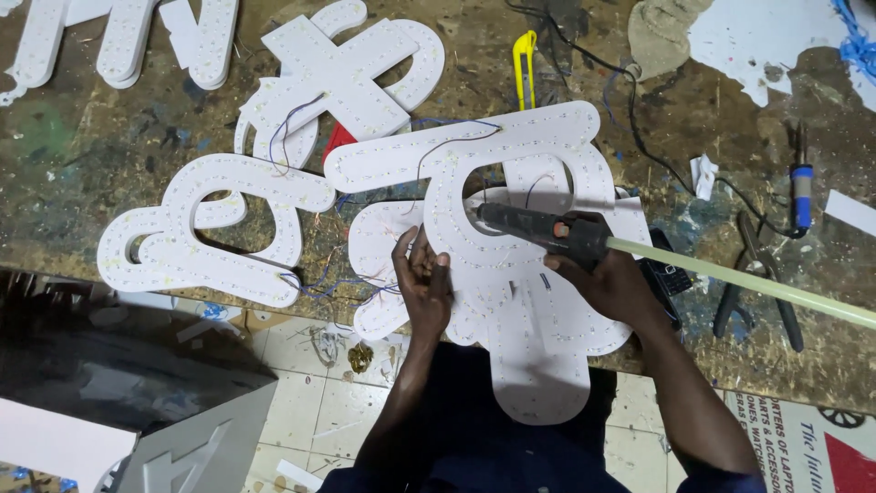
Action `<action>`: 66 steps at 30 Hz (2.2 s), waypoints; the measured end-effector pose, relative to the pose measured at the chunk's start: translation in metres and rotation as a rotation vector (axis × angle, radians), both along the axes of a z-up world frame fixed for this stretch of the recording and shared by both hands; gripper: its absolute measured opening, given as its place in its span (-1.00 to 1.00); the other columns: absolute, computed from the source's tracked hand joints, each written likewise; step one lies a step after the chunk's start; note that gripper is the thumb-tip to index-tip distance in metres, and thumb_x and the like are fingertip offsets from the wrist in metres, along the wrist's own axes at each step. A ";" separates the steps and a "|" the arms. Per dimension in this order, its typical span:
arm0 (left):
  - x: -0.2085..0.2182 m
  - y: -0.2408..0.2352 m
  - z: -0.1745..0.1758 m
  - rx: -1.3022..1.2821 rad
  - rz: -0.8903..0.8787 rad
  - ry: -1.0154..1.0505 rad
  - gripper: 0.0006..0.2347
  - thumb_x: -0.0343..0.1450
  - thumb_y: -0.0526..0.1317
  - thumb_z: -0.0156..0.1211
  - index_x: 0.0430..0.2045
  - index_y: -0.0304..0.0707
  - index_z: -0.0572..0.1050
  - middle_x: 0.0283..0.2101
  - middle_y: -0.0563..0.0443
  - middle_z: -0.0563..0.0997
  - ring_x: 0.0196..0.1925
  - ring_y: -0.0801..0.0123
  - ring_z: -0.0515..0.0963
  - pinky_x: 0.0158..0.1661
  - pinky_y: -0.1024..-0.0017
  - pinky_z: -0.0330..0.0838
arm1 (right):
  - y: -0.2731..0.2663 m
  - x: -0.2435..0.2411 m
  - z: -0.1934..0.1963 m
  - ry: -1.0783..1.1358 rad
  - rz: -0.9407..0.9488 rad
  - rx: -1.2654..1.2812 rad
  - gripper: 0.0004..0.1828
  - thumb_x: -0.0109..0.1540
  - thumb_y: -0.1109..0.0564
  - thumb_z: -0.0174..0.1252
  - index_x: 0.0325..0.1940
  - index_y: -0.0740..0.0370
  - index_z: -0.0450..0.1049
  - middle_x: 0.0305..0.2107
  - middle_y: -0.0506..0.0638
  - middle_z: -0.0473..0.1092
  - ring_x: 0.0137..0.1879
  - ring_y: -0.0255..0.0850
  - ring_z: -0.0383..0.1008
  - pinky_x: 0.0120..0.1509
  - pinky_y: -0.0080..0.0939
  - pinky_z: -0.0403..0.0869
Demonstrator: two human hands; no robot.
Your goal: Using a hot glue gun to secure wiring for LED strips onto the back of foam sign letters.
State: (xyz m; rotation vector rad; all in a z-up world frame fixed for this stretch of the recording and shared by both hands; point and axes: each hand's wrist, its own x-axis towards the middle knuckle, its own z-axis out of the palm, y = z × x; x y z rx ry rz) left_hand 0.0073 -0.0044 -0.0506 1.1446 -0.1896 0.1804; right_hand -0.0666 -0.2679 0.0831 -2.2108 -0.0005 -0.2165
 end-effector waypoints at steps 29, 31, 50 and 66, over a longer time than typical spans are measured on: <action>-0.002 -0.001 0.010 -0.003 0.032 -0.018 -0.52 0.65 -0.35 0.18 0.49 -0.24 0.16 0.49 -0.41 0.55 0.29 0.12 0.69 0.16 0.24 0.56 | 0.031 0.014 0.026 0.295 -0.086 0.002 -0.33 0.28 -0.09 0.52 0.35 0.18 0.43 -0.09 0.34 0.68 0.19 0.36 0.70 0.36 0.37 0.61; -0.001 0.000 0.005 -0.017 0.030 -0.024 -0.52 0.65 -0.36 0.17 0.49 -0.24 0.16 0.49 -0.41 0.54 0.32 0.12 0.68 0.18 0.22 0.57 | 0.030 0.012 0.025 0.322 -0.086 0.010 -0.35 0.28 -0.04 0.53 0.35 0.17 0.44 -0.07 0.34 0.68 0.21 0.37 0.69 0.38 0.38 0.60; -0.033 -0.053 0.164 0.755 0.102 -0.851 -0.76 0.53 -0.18 0.52 -0.08 -0.23 0.54 0.04 -0.06 0.58 0.00 -0.05 0.65 -0.02 0.01 0.52 | -0.042 -0.022 -0.004 0.097 0.007 0.054 -0.41 0.30 0.01 0.44 0.41 0.10 0.57 0.33 -0.04 0.50 0.42 -0.14 0.55 0.56 -0.11 0.43; -0.051 -0.139 0.165 0.826 -0.327 -1.284 -0.61 0.46 -0.45 0.18 0.22 -0.22 0.53 0.11 -0.10 0.66 0.43 -0.07 0.59 0.37 -0.09 0.50 | -0.029 -0.016 0.053 -0.045 -0.074 0.071 -0.50 0.29 0.04 0.48 0.31 0.15 0.64 0.19 0.16 0.56 0.37 0.15 0.56 0.49 0.16 0.47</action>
